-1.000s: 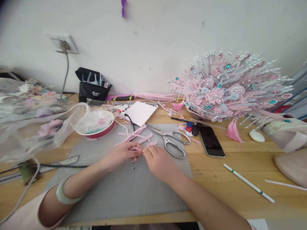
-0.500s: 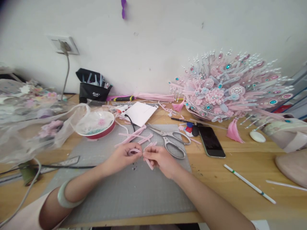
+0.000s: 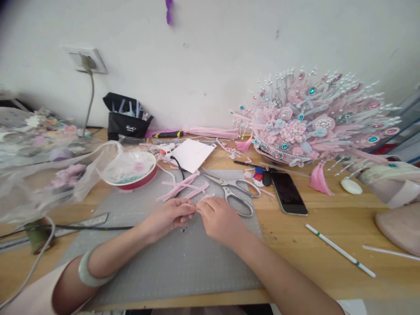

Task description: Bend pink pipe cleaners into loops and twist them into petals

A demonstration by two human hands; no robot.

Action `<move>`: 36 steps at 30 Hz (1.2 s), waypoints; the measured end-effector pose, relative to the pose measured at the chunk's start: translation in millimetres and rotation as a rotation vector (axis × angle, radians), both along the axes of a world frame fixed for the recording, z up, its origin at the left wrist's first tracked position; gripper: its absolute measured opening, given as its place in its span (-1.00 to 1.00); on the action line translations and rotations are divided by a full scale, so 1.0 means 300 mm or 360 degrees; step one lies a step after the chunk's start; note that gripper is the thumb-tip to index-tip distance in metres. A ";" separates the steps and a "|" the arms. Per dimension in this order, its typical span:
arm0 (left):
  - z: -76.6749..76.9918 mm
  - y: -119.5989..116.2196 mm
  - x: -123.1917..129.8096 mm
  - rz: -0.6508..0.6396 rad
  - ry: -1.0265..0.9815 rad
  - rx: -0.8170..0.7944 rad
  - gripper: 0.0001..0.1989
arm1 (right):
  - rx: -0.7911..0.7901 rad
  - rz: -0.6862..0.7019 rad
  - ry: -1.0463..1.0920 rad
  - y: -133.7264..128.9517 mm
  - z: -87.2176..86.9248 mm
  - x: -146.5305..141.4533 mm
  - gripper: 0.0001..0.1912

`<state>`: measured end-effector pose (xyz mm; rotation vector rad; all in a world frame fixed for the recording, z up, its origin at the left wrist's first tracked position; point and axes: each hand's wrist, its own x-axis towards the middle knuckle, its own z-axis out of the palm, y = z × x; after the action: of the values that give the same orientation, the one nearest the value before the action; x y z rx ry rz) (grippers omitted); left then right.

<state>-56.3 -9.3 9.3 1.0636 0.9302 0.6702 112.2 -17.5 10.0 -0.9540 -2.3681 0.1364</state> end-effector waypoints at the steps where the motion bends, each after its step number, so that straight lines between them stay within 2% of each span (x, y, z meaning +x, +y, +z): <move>1: 0.003 0.002 -0.002 -0.0014 0.0020 0.0040 -0.86 | -0.0154 -0.0006 0.0123 0.000 0.004 -0.002 -0.82; 2: 0.007 0.004 -0.004 -0.0027 0.0042 0.0083 -0.87 | -0.0353 -0.0015 0.0260 0.001 0.008 -0.004 -0.84; 4: 0.022 0.008 -0.014 -0.0049 0.0084 0.0171 -0.88 | -0.0920 -0.0036 0.0566 0.003 0.015 -0.007 -0.86; 7: 0.046 0.014 -0.033 -0.0185 0.0188 0.0488 -0.91 | -0.1683 -0.0008 0.0848 0.008 0.016 -0.012 -0.83; 8: 0.052 0.014 -0.038 -0.0248 0.0225 0.0616 -0.92 | -0.1828 0.0026 0.0868 0.009 0.014 -0.014 -0.83; 10: 0.058 0.014 -0.043 -0.0332 0.0265 0.0772 -0.92 | -0.1937 0.0091 0.0840 0.011 0.007 -0.016 -0.84; 12: 0.056 0.013 -0.040 -0.0292 0.0261 0.0742 -0.90 | -0.1969 0.0110 0.0836 0.013 0.002 -0.018 -0.84; 13: 0.053 0.012 -0.036 -0.0221 0.0236 0.0648 -0.89 | -0.1970 0.0096 0.0858 0.014 0.001 -0.018 -0.83; 15: 0.042 0.011 -0.025 -0.0047 0.0140 0.0367 -0.89 | -0.1767 0.0022 0.0862 0.015 0.000 -0.016 -0.83; 16: 0.035 0.010 -0.020 0.0027 0.0077 0.0219 -0.88 | -0.1535 -0.0006 0.0802 0.015 0.000 -0.013 -0.86; 18: 0.022 0.009 -0.011 0.0087 -0.0038 0.0008 -0.87 | -0.0863 -0.0016 0.0527 0.012 -0.002 -0.005 -0.88; 20: 0.010 0.008 -0.007 0.0067 -0.0105 -0.0098 -0.85 | -0.0184 0.0026 0.0150 0.009 -0.004 0.003 -0.83; 22: 0.001 0.006 -0.006 0.0044 -0.0159 -0.0204 -0.85 | 0.0216 0.0066 -0.0125 0.006 -0.007 0.008 -0.78; 24: -0.004 0.005 -0.006 0.0017 -0.0189 -0.0278 -0.85 | 0.0389 0.0096 -0.0272 0.004 -0.009 0.009 -0.76; 27: -0.008 0.004 -0.005 -0.0039 -0.0184 -0.0323 -0.84 | 0.0384 0.0110 -0.0281 0.002 -0.014 0.007 -0.76; 29: -0.007 0.005 -0.004 -0.0066 -0.0152 -0.0303 -0.83 | 0.0221 0.0106 -0.0190 0.000 -0.018 0.006 -0.77; 32: 0.002 0.008 -0.007 -0.0065 -0.0055 -0.0198 -0.85 | -0.0280 0.0104 0.0133 -0.003 -0.021 0.002 -0.78; 36: 0.026 0.016 -0.023 -0.0074 0.0084 0.0007 -0.91 | -0.1439 -0.0027 0.0958 -0.007 -0.024 -0.017 -0.82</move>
<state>-63.2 -4.3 17.2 1.1081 0.9470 0.6083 107.0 -19.6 3.0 -1.0953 -1.6904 1.3619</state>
